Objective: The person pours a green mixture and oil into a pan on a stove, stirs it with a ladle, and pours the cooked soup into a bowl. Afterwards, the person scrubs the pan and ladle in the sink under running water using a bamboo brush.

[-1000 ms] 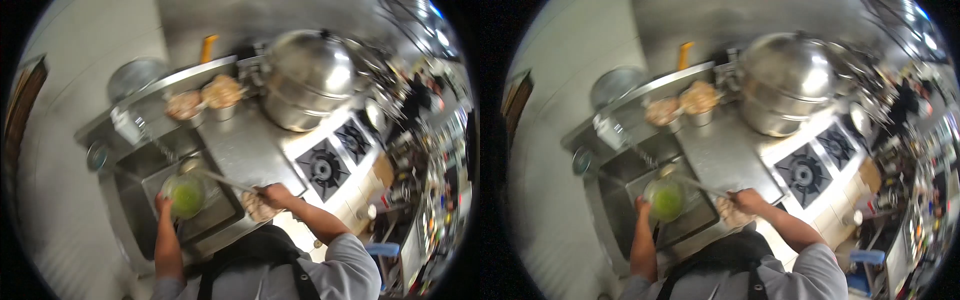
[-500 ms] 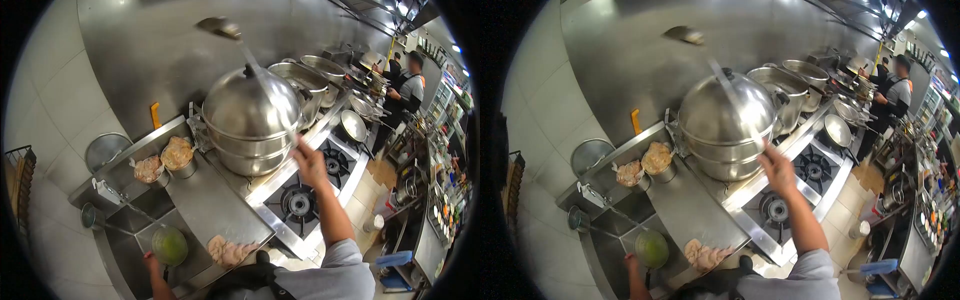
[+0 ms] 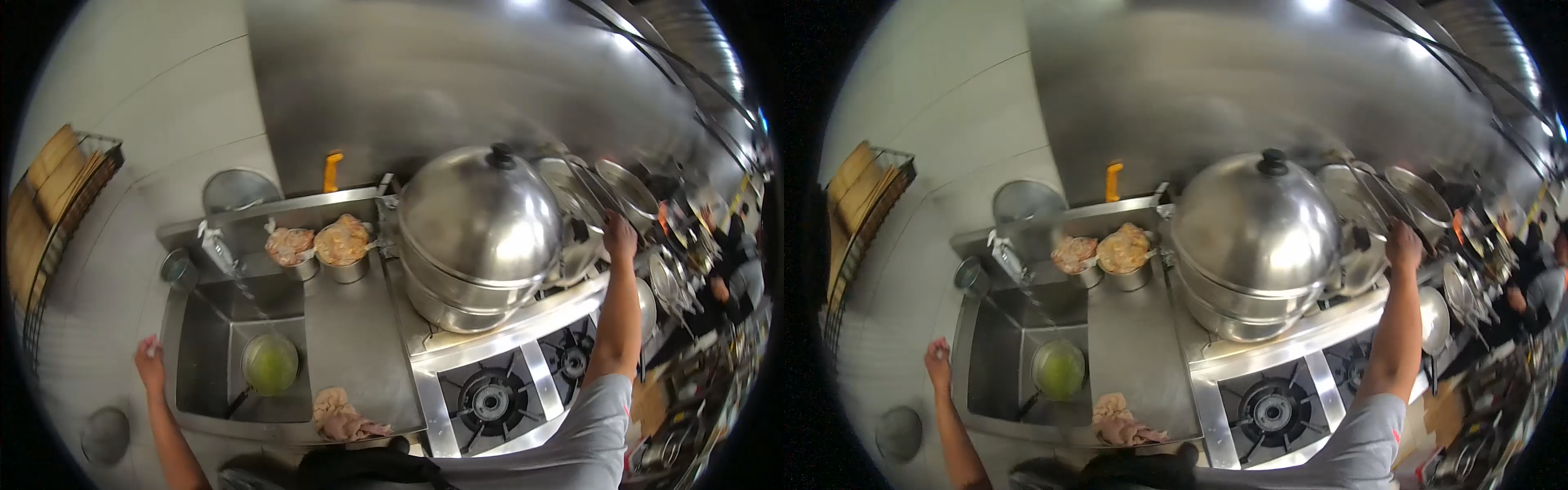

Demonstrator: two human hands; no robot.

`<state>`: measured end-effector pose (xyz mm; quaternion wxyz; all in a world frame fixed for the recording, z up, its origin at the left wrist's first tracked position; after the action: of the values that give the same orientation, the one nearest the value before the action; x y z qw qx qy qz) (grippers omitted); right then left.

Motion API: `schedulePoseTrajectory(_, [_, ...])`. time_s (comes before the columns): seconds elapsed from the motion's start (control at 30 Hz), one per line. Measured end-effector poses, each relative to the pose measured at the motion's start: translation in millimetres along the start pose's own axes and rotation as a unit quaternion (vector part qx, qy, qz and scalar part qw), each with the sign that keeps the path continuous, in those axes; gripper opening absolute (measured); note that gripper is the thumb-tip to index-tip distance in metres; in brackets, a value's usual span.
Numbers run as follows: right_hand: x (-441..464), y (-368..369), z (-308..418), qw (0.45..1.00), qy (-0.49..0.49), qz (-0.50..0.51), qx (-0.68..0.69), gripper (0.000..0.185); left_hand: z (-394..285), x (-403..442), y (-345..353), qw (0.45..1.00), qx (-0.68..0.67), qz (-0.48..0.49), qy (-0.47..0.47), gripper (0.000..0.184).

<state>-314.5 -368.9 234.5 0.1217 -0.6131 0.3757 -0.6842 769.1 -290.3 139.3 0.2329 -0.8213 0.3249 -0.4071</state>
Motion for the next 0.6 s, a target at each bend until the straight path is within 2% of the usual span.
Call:
schedulePoseTrajectory(0.03, [4.8, 6.5, -4.6, 0.998, 0.033, 0.045, -0.035, 0.031, -31.5, 4.1, -23.0, 0.997, 0.068, -0.027, 0.02, 0.024])
schedulePoseTrajectory(0.07, [11.6, 21.6, -15.2, 0.99, 0.057, 0.097, -0.087, 0.025, -58.5, 3.9, -41.1, 0.999, 0.002, -0.037, -0.009, 0.022])
schedulePoseTrajectory(0.1, [17.0, 8.9, -2.9, 0.985, 0.043, 0.145, -0.082, 0.022, -65.5, 8.9, -56.8, 0.998, 0.02, -0.051, 0.03, 0.023])
schedulePoseTrajectory(0.13, [17.4, 47.4, -32.4, 0.977, -0.005, 0.139, -0.163, 0.028, -83.5, 12.9, -68.9, 0.994, -0.022, -0.061, 0.087, 0.023])
schedulePoseTrajectory(0.17, [11.8, 88.0, -67.8, 0.989, -0.003, 0.099, -0.111, 0.033, -121.6, 11.0, -81.4, 0.996, -0.043, -0.067, 0.027, 0.023])
schedulePoseTrajectory(0.2, [6.5, 126.1, -101.1, 0.997, -0.006, 0.06, -0.057, 0.039, -150.0, 11.8, -92.6, 0.995, -0.031, -0.086, 0.039, 0.021])
schedulePoseTrajectory(0.23, [1.8, 115.8, -93.4, 0.996, 0.01, 0.083, 0.034, 0.039, -184.4, 16.5, -99.3, 0.991, -0.015, -0.098, 0.093, 0.019])
schedulePoseTrajectory(0.27, [-1.4, 174.1, -134.3, 0.991, 0.056, 0.112, 0.041, 0.039, -195.3, 28.0, -104.2, 0.979, -0.002, -0.108, 0.173, 0.018])
schedulePoseTrajectory(0.3, [-6.6, 163.2, -119.1, 0.985, -0.012, 0.101, -0.142, 0.038, -206.8, 35.6, -112.4, 0.974, 0.006, -0.119, 0.194, 0.018])
schedulePoseTrajectory(0.33, [-3.6, 127.7, -89.8, 0.978, -0.003, 0.185, -0.093, 0.041, -216.6, 41.6, -124.8, 0.959, 0.042, -0.156, 0.231, 0.018])
schedulePoseTrajectory(0.4, [3.0, 233.2, -173.3, 0.998, -0.041, 0.036, 0.02, 0.038, -231.4, 59.6, -152.4, 0.92, 0.132, -0.213, 0.3, 0.016])
schedulePoseTrajectory(0.43, [1.1, 187.7, -139.0, 0.995, 0.023, 0.09, -0.047, 0.037, -235.5, 71.2, -166.9, 0.895, 0.188, -0.238, 0.327, 0.015])
schedulePoseTrajectory(0.47, [-0.8, 138.6, -101.4, 0.978, 0.077, 0.151, -0.121, 0.035, -233.1, 86.7, -181.1, 0.898, 0.187, -0.263, 0.298, 0.014])
schedulePoseTrajectory(0.5, [-8.7, 81.9, -59.4, 0.98, 0.084, 0.163, -0.08, 0.037, -231.7, 103.2, -193.9, 0.9, 0.183, -0.288, 0.271, 0.014])
schedulePoseTrajectory(0.53, [-10.5, 80.1, -59.2, 0.995, 0.054, 0.083, -0.003, 0.038, -228.7, 119.7, -206.3, 0.916, 0.187, -0.275, 0.222, 0.016])
schedulePoseTrajectory(0.6, [-26.7, 67.4, -51.9, 0.986, -0.005, -0.073, 0.148, 0.039, -225.3, 151.7, -224.8, 0.943, 0.195, -0.24, 0.124, 0.022])
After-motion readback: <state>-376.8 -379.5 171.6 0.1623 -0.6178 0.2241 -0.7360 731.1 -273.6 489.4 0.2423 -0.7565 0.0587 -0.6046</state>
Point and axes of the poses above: each hand's wrist, its own x-axis towards the middle knuckle, its own y-axis out of the palm, z = x × y, the point moved 1 cm from there along x, towards the middle knuckle, and after that the axes turned 1 degree about x, right-handed, at the moved point
